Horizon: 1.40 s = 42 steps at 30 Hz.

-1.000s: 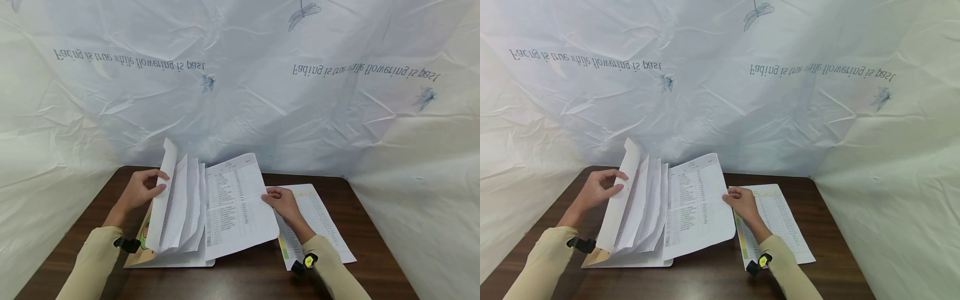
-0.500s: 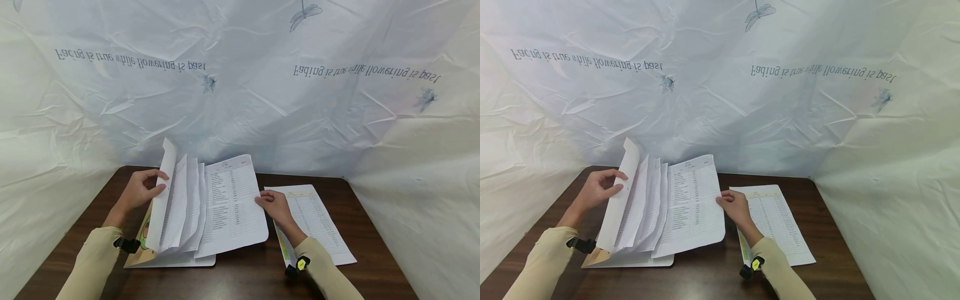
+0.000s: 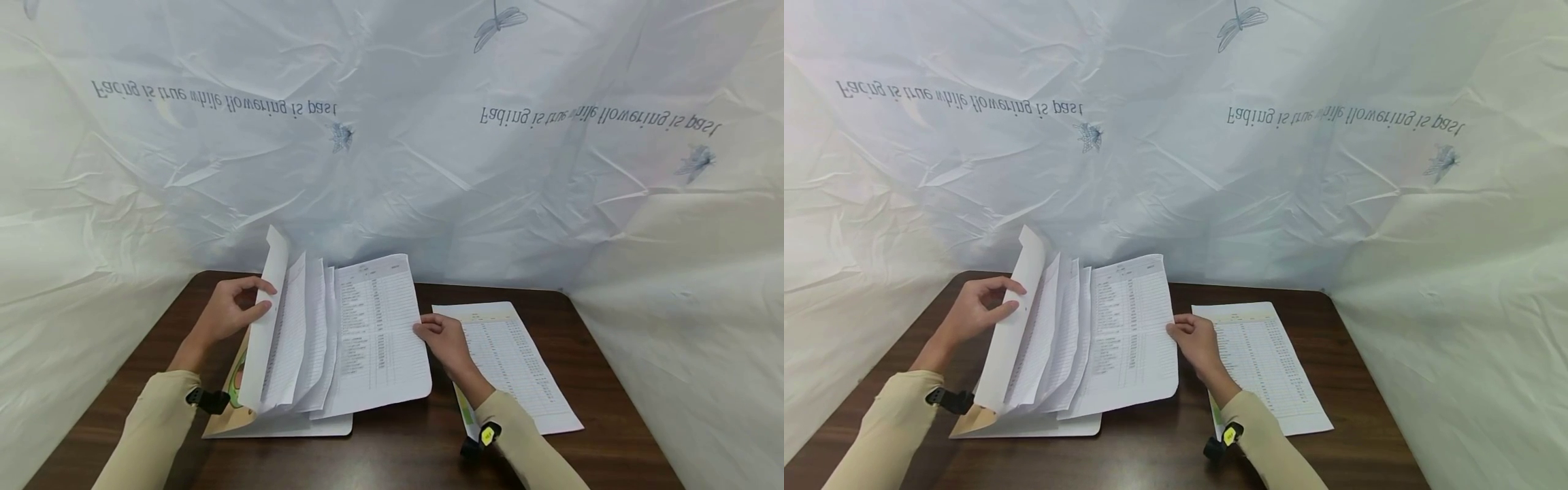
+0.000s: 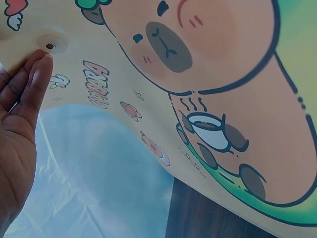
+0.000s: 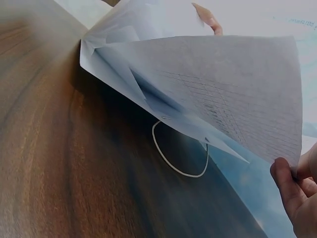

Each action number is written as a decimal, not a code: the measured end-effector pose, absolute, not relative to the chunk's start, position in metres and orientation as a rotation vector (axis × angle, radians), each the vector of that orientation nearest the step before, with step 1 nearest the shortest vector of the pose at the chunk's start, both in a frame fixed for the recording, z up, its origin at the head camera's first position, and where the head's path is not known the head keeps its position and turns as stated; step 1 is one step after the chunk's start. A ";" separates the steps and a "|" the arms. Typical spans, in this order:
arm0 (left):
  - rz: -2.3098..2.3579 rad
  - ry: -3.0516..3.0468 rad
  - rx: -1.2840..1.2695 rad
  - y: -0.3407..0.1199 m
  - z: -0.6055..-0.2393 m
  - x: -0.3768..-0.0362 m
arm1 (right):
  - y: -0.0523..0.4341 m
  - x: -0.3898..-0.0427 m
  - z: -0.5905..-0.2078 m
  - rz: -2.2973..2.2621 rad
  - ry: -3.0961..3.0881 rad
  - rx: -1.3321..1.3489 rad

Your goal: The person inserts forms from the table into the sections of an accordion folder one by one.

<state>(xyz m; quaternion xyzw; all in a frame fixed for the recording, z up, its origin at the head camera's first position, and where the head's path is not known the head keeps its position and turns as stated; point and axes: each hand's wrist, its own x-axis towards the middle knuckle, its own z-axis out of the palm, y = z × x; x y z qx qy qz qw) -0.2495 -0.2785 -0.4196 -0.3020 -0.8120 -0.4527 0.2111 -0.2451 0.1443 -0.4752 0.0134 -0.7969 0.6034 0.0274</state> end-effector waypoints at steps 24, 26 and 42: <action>-1.235 -2.286 -0.816 -0.277 -0.418 -0.248 | 0.142 -0.244 -0.476 1.842 -2.423 -0.001; -1.237 -2.278 -0.810 -0.277 -0.418 -0.248 | 0.141 -0.244 -0.476 1.828 -2.430 0.012; -1.224 -2.280 -0.813 -0.277 -0.418 -0.248 | 0.140 -0.241 -0.477 1.854 -2.383 0.046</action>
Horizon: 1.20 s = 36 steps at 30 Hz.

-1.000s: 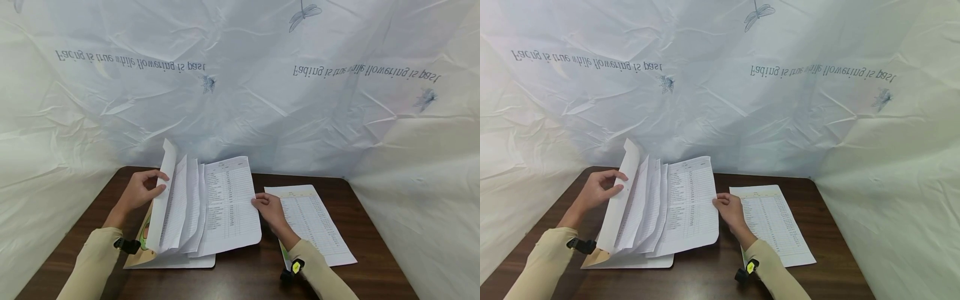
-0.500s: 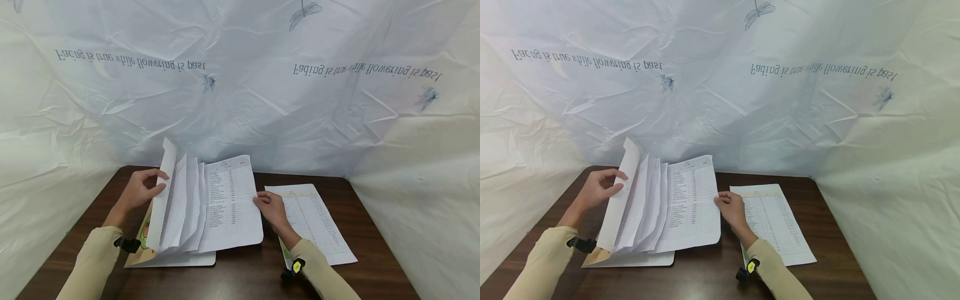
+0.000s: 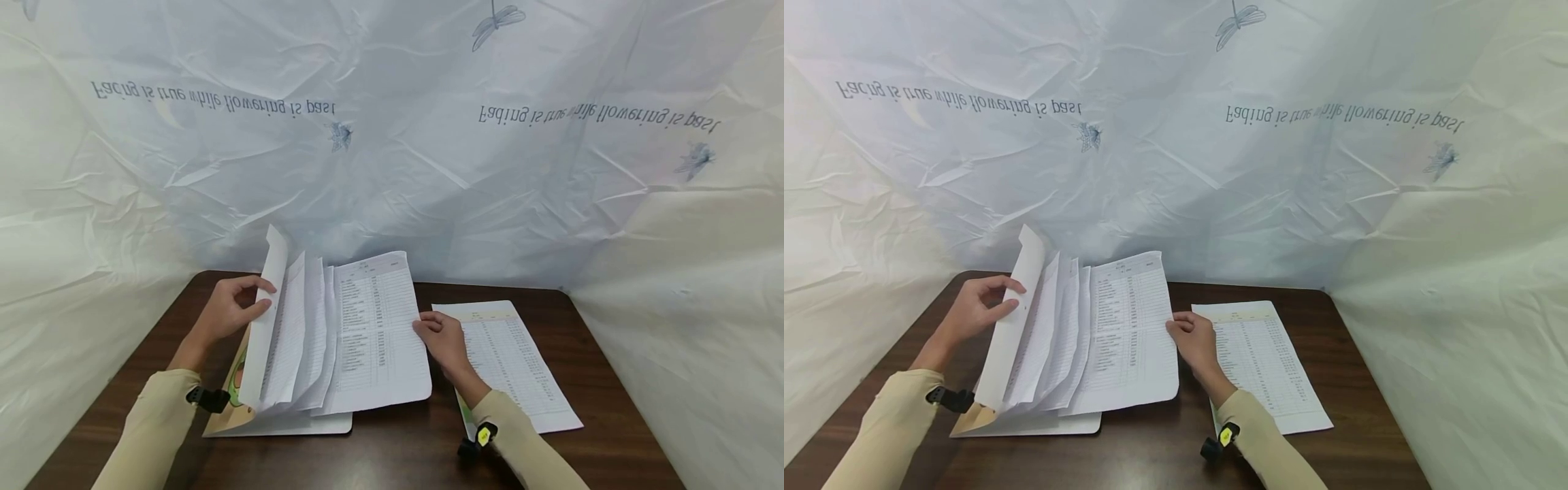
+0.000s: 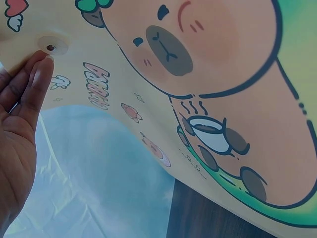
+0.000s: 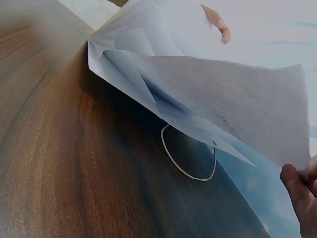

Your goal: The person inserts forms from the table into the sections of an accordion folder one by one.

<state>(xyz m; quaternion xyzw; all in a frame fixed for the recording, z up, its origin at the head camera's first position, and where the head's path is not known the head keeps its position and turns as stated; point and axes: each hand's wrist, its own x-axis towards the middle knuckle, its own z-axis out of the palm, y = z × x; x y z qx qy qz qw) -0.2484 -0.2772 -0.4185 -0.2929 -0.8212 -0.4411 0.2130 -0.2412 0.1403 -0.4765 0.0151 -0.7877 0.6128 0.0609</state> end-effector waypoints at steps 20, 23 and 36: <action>-1.218 -2.282 -0.802 -0.278 -0.420 -0.248 | 0.140 -0.241 -0.476 1.938 -2.387 0.018; -1.207 -2.285 -0.789 -0.278 -0.419 -0.248 | 0.139 -0.241 -0.476 1.929 -2.386 -0.002; -1.221 -2.278 -0.795 -0.263 -0.393 -0.228 | 0.137 -0.241 -0.477 1.963 -2.393 0.002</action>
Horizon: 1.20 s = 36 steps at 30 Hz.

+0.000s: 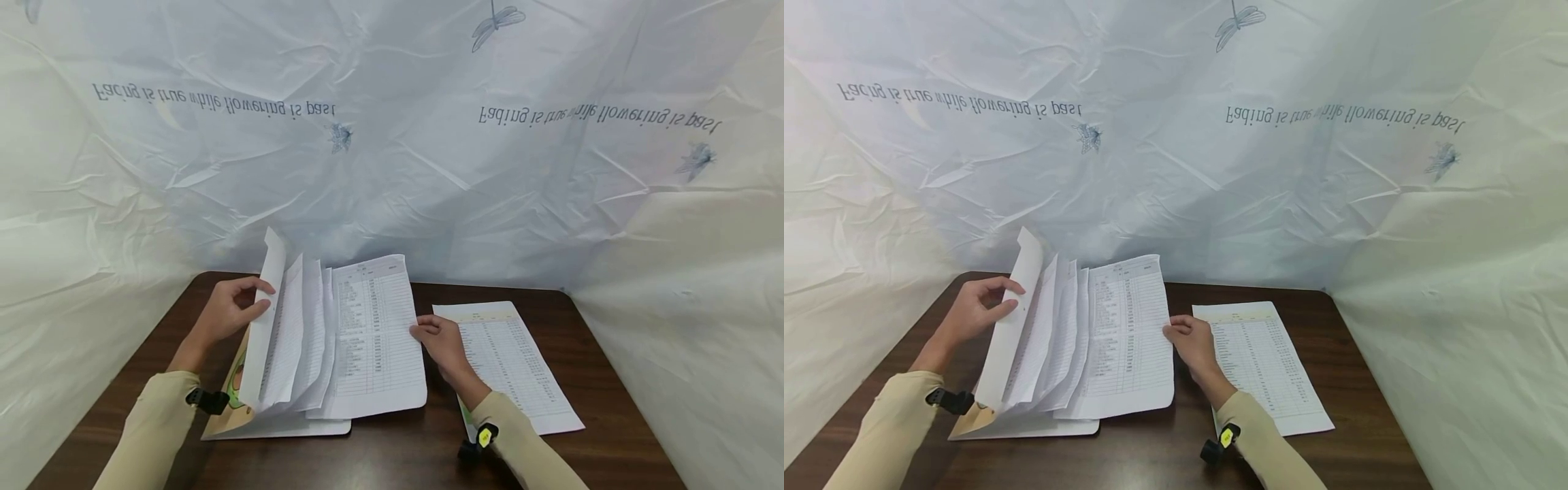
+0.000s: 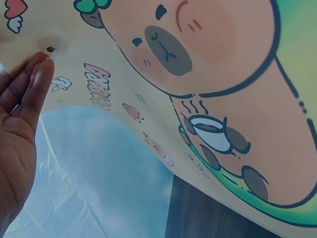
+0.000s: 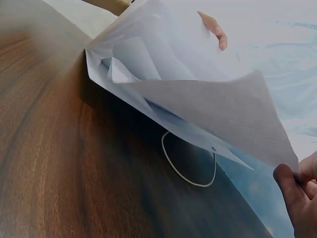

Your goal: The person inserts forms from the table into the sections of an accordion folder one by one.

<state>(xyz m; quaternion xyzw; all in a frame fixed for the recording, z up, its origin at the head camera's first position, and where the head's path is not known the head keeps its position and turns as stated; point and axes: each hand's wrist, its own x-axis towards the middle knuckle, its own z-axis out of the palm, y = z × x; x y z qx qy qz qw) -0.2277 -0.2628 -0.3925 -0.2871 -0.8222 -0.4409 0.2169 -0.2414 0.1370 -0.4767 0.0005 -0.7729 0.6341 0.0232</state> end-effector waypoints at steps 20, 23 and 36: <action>-1.206 -2.310 -0.769 -0.281 -0.419 -0.247 | 0.134 -0.249 -0.475 2.001 -2.368 0.047; -1.193 -2.307 -0.755 -0.281 -0.419 -0.247 | 0.136 -0.250 -0.477 2.000 -2.364 0.027; -1.225 -2.272 -0.780 -0.262 -0.389 -0.224 | 0.136 -0.244 -0.474 1.805 -2.439 0.149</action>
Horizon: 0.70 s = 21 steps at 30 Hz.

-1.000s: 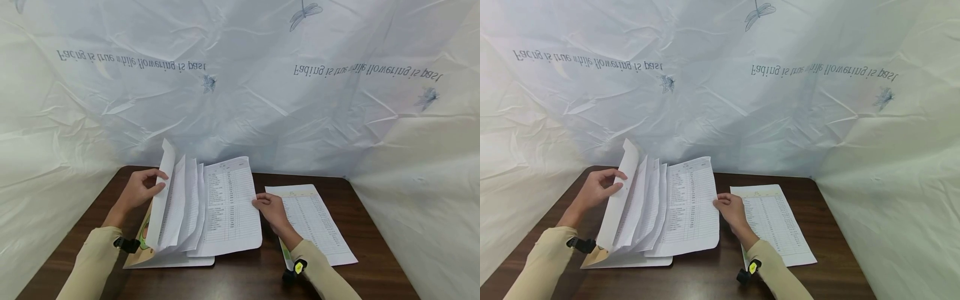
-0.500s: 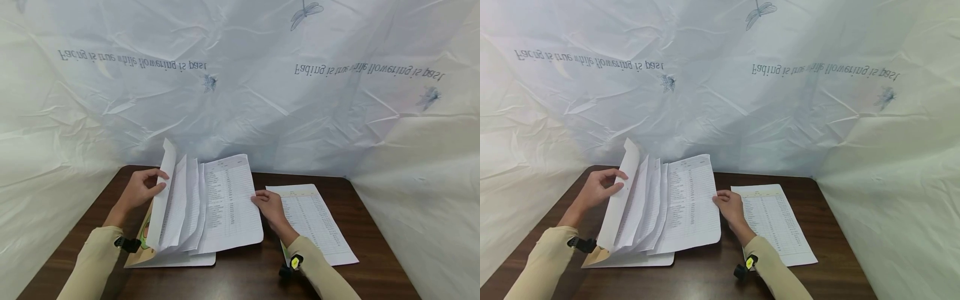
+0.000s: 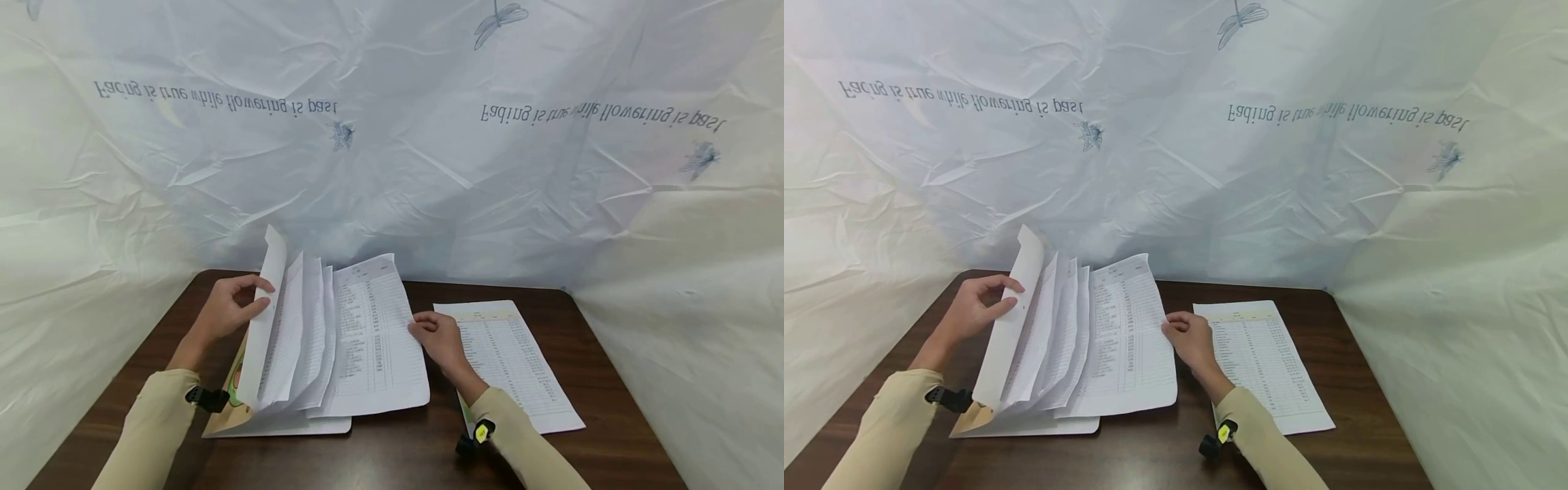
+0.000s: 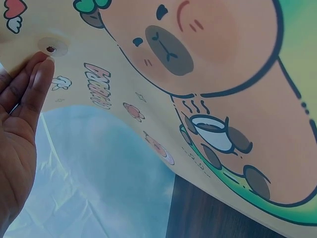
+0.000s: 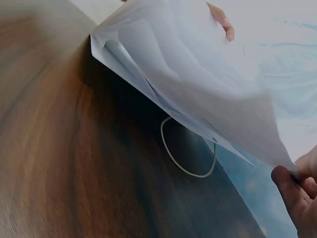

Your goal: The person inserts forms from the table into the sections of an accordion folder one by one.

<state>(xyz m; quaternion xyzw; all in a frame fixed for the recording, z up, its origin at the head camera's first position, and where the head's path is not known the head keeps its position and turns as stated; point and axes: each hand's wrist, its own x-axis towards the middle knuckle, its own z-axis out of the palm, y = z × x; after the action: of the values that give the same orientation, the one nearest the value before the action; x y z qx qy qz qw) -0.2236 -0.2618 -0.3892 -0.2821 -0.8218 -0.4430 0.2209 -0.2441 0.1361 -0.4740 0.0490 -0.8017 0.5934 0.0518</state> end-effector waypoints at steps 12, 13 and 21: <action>-1.188 -2.287 -0.775 -0.264 -0.389 -0.224 | 0.134 -0.243 -0.474 1.857 -2.357 0.118; -1.187 -2.286 -0.775 -0.264 -0.389 -0.224 | 0.133 -0.243 -0.475 1.871 -2.357 0.111; -1.209 -2.277 -0.781 -0.263 -0.389 -0.224 | 0.132 -0.247 -0.477 1.956 -2.320 0.056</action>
<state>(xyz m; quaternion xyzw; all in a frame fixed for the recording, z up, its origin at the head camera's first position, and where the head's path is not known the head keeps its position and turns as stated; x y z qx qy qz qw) -0.2235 -0.2632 -0.3887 -0.2829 -0.8242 -0.4375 0.2221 -0.2466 0.1323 -0.4768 0.0183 -0.7633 0.6435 0.0533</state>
